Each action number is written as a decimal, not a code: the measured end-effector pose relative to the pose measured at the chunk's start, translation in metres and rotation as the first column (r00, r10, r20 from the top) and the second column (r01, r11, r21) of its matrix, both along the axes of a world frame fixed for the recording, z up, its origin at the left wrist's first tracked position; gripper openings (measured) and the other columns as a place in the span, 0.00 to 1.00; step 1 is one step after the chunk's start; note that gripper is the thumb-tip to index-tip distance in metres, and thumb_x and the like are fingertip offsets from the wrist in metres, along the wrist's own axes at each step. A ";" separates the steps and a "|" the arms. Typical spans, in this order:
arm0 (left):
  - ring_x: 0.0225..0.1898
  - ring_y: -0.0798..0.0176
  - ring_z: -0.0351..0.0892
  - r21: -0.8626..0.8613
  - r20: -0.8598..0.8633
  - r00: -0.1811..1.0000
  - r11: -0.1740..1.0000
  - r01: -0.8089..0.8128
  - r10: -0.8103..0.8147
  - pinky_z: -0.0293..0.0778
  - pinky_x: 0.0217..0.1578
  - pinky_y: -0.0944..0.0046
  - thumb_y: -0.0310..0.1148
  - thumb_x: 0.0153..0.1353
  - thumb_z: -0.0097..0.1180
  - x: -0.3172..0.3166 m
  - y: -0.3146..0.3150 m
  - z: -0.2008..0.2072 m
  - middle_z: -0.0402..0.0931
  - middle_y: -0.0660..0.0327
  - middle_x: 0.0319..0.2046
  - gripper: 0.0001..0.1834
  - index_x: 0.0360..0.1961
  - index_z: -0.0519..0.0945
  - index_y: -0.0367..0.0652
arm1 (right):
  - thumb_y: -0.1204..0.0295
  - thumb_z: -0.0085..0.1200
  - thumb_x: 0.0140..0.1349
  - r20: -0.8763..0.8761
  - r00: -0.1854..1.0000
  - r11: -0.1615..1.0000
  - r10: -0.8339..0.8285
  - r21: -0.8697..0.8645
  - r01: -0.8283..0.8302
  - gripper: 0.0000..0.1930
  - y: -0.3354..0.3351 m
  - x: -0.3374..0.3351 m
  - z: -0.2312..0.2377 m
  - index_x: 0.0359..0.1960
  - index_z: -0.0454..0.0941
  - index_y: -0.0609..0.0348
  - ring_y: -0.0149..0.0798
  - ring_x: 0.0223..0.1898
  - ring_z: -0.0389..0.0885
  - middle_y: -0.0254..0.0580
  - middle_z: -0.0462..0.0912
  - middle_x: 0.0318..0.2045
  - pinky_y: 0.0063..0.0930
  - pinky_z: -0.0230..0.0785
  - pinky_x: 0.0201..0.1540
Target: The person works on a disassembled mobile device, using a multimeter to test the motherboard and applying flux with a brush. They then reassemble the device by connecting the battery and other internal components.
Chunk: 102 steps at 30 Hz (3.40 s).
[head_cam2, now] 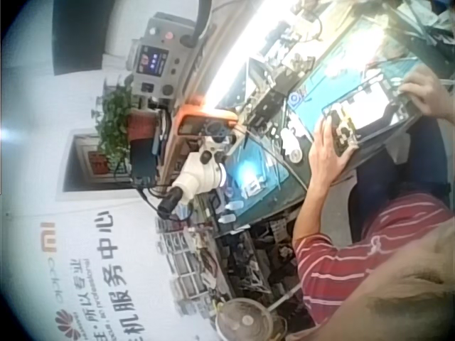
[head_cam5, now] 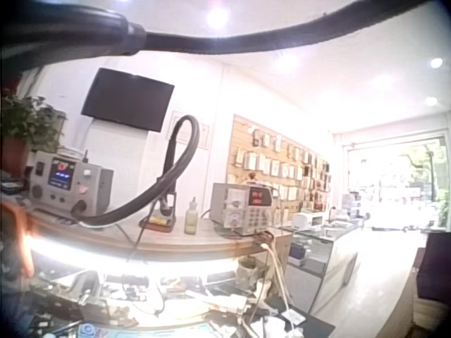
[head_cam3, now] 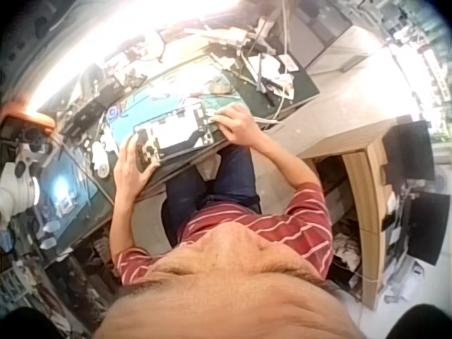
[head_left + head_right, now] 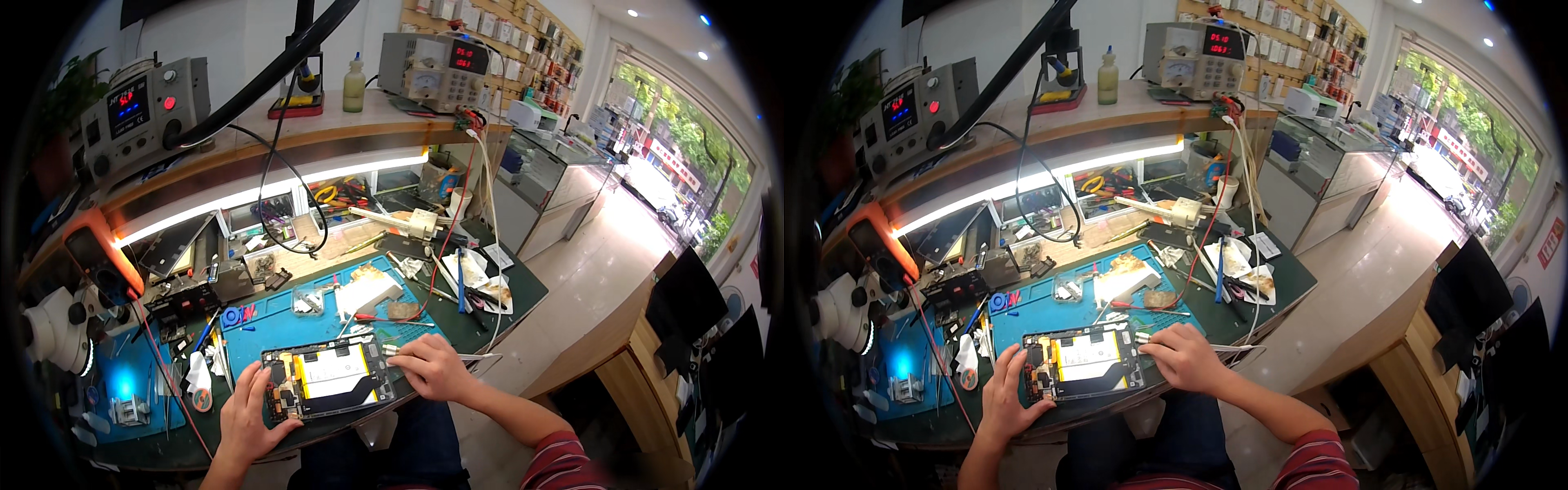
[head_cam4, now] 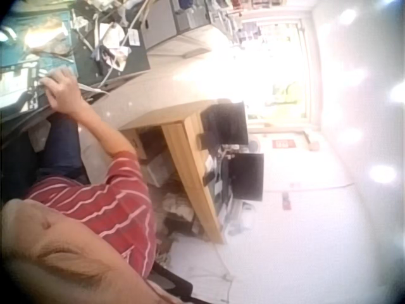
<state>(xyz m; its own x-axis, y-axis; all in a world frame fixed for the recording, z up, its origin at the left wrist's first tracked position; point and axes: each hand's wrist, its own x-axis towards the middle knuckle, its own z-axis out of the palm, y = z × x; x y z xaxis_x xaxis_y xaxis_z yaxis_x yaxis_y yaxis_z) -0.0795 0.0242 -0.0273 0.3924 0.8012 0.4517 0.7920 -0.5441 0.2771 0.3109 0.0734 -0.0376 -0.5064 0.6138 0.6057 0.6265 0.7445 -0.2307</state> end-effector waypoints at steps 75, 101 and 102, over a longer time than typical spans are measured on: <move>0.56 0.47 0.82 0.141 0.224 0.965 0.984 0.107 -0.137 0.77 0.60 0.49 0.35 0.61 0.74 -0.004 -0.001 -0.004 0.82 0.51 0.56 0.37 0.69 0.74 0.36 | 0.72 0.63 0.59 0.350 0.928 0.937 0.132 0.262 -0.232 0.05 0.021 -0.156 0.040 0.33 0.79 0.56 0.36 0.28 0.81 0.34 0.76 0.27 0.31 0.74 0.30; 0.36 0.56 0.83 0.392 0.311 0.950 0.906 -0.159 0.032 0.79 0.44 0.57 0.23 0.62 0.66 -0.062 0.033 0.009 0.85 0.59 0.43 0.29 0.66 0.77 0.34 | 0.63 0.59 0.75 -0.777 0.408 0.444 -0.480 -0.616 -0.651 0.11 0.332 -0.409 0.073 0.52 0.82 0.53 0.33 0.35 0.88 0.38 0.88 0.39 0.25 0.82 0.31; 0.36 0.57 0.83 0.410 0.317 0.948 0.897 -0.162 0.026 0.79 0.44 0.57 0.23 0.61 0.66 -0.061 0.034 0.009 0.85 0.59 0.42 0.30 0.66 0.77 0.34 | 0.62 0.59 0.76 -0.780 0.383 0.433 -0.494 -0.604 -0.669 0.11 0.328 -0.408 0.077 0.52 0.82 0.53 0.33 0.35 0.88 0.38 0.88 0.39 0.25 0.82 0.31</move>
<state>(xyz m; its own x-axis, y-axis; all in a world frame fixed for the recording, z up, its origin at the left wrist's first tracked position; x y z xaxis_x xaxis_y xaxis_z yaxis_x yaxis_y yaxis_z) -0.1409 0.0580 -0.0179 0.1184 0.5303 0.8395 0.7628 -0.5898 0.2650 -0.0969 0.4018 0.0397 -0.2194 0.9727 -0.0753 -0.4048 -0.1609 -0.9001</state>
